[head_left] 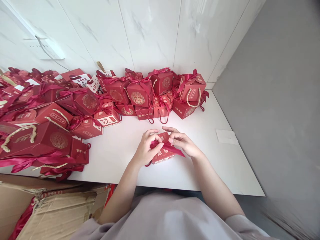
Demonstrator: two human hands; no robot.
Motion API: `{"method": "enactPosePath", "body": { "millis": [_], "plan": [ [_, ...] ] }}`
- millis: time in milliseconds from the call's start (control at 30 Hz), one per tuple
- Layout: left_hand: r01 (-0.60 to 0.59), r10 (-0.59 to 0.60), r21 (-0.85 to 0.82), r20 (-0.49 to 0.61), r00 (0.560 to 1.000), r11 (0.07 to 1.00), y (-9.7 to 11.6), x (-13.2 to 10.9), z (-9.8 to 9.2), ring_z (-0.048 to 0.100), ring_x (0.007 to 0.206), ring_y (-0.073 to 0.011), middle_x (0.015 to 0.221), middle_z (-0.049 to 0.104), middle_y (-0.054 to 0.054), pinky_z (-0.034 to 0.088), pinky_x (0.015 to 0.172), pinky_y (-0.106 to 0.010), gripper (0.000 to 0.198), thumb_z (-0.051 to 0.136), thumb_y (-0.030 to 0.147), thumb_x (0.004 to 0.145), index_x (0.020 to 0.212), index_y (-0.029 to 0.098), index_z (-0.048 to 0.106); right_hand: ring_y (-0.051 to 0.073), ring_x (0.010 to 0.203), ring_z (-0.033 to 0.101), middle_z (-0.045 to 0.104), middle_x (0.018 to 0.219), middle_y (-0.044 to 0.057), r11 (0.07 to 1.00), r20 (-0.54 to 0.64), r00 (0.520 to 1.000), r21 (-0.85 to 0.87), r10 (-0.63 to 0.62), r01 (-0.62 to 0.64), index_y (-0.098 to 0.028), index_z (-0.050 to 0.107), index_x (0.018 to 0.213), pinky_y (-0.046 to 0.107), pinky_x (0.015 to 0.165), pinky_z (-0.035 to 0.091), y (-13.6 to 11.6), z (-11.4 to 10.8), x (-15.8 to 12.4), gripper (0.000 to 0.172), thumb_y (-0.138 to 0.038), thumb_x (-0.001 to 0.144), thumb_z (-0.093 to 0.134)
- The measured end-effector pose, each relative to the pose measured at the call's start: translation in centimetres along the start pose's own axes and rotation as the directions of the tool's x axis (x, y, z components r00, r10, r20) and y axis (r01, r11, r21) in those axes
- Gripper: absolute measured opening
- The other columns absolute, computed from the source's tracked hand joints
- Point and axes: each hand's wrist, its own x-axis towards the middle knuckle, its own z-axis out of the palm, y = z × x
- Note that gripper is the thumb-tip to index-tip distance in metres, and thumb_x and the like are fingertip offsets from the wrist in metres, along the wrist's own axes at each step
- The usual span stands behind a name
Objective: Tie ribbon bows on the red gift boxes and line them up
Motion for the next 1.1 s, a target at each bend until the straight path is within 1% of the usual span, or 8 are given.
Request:
{"method": "enactPosePath", "body": {
  "millis": [167, 300, 467, 633, 767, 867, 967, 1100],
  "plan": [
    [-0.045, 0.050, -0.031, 0.171, 0.984, 0.999, 0.8, -0.2, -0.3, 0.047, 0.132, -0.0240, 0.131, 0.052, -0.007, 0.045, 0.107, -0.042, 0.007, 0.057, 0.027, 0.091, 0.087, 0.023, 0.060, 0.026, 0.141, 0.039, 0.050, 0.144, 0.002, 0.996, -0.036, 0.999, 0.091, -0.001, 0.004, -0.022, 0.063, 0.065, 0.043, 0.115, 0.032, 0.4, 0.4, 0.1, 0.032, -0.042, 0.089, 0.067],
    [-0.074, 0.081, -0.038, 0.226, 0.971, 0.997, 0.9, 0.0, -0.3, 0.046, 0.133, -0.0242, 0.131, 0.053, -0.008, 0.043, 0.110, -0.043, 0.004, 0.059, 0.022, 0.088, 0.085, 0.023, 0.061, 0.026, 0.142, 0.036, 0.049, 0.145, 0.001, 0.997, -0.052, 0.999, 0.072, 0.007, -0.003, -0.022, 0.063, 0.059, 0.042, 0.115, 0.033, 0.6, 0.3, 0.3, 0.034, -0.043, 0.086, 0.071],
    [-0.082, 0.089, -0.041, 0.249, 0.965, 0.996, 1.0, 0.1, -0.3, 0.045, 0.135, -0.0245, 0.130, 0.054, -0.008, 0.043, 0.110, -0.042, 0.005, 0.060, 0.019, 0.086, 0.083, 0.023, 0.061, 0.028, 0.135, 0.045, 0.049, 0.144, 0.001, 0.996, -0.027, 0.999, 0.079, 0.031, -0.029, -0.021, 0.067, 0.061, 0.042, 0.109, 0.040, 0.8, 0.2, 0.3, 0.032, -0.043, 0.084, 0.071],
    [-0.039, 0.065, -0.134, 0.194, 0.979, 0.990, 0.9, -0.3, -0.4, 0.048, 0.132, -0.0240, 0.128, 0.056, -0.009, 0.042, 0.109, -0.040, 0.008, 0.063, 0.026, 0.087, 0.094, 0.023, 0.060, 0.026, 0.137, 0.043, 0.053, 0.140, 0.004, 0.998, -0.038, 0.999, 0.051, 0.023, -0.021, -0.022, 0.069, 0.072, 0.042, 0.112, 0.035, 0.4, 0.0, 0.2, 0.028, -0.044, 0.090, 0.065],
    [0.012, -0.016, -0.237, -0.015, 1.000, 0.972, 0.0, -0.6, -0.7, 0.055, 0.123, -0.0212, 0.126, 0.058, -0.008, 0.041, 0.109, -0.041, 0.026, 0.061, 0.033, 0.090, 0.113, 0.024, 0.053, 0.025, 0.141, 0.038, 0.054, 0.141, 0.005, 0.999, -0.102, 0.994, -0.031, 0.030, -0.033, -0.026, 0.071, 0.093, 0.043, 0.115, 0.027, -0.2, -0.1, 0.1, 0.026, -0.048, 0.094, 0.057],
    [0.083, -0.114, -0.214, -0.135, 0.984, 0.973, -0.7, -1.0, -1.1, 0.059, 0.111, -0.0201, 0.112, 0.062, -0.006, 0.045, 0.101, -0.037, 0.024, 0.060, 0.038, 0.090, 0.107, 0.023, 0.055, 0.026, 0.137, 0.043, 0.054, 0.141, 0.005, 0.998, -0.092, 0.995, -0.048, 0.047, -0.051, -0.026, 0.071, 0.095, 0.043, 0.113, 0.030, -0.5, -0.2, 0.0, 0.031, -0.051, 0.096, 0.053],
    [0.172, -0.192, -0.154, -0.125, 0.973, 0.973, -0.9, -1.8, -1.4, 0.060, 0.094, -0.0174, 0.094, 0.061, -0.002, 0.045, 0.092, -0.033, 0.021, 0.057, 0.042, 0.091, 0.093, 0.021, 0.055, 0.026, 0.136, 0.044, 0.056, 0.138, 0.006, 0.997, -0.047, 0.999, -0.074, -0.015, 0.011, -0.025, 0.072, 0.090, 0.042, 0.111, 0.034, -0.7, -0.2, -0.2, 0.035, -0.051, 0.097, 0.051],
    [0.277, -0.279, -0.104, -0.010, 0.960, 0.955, -0.5, -3.2, -1.9, 0.054, 0.078, -0.0150, 0.074, 0.056, 0.001, 0.043, 0.076, -0.027, 0.036, 0.055, 0.048, 0.092, 0.071, 0.019, 0.053, 0.026, 0.138, 0.042, 0.063, 0.123, 0.007, 0.994, 0.029, 0.996, -0.075, -0.083, 0.085, -0.025, 0.073, 0.083, 0.041, 0.108, 0.038, -1.0, 0.1, -0.3, 0.041, -0.052, 0.099, 0.047]
  ]
}}
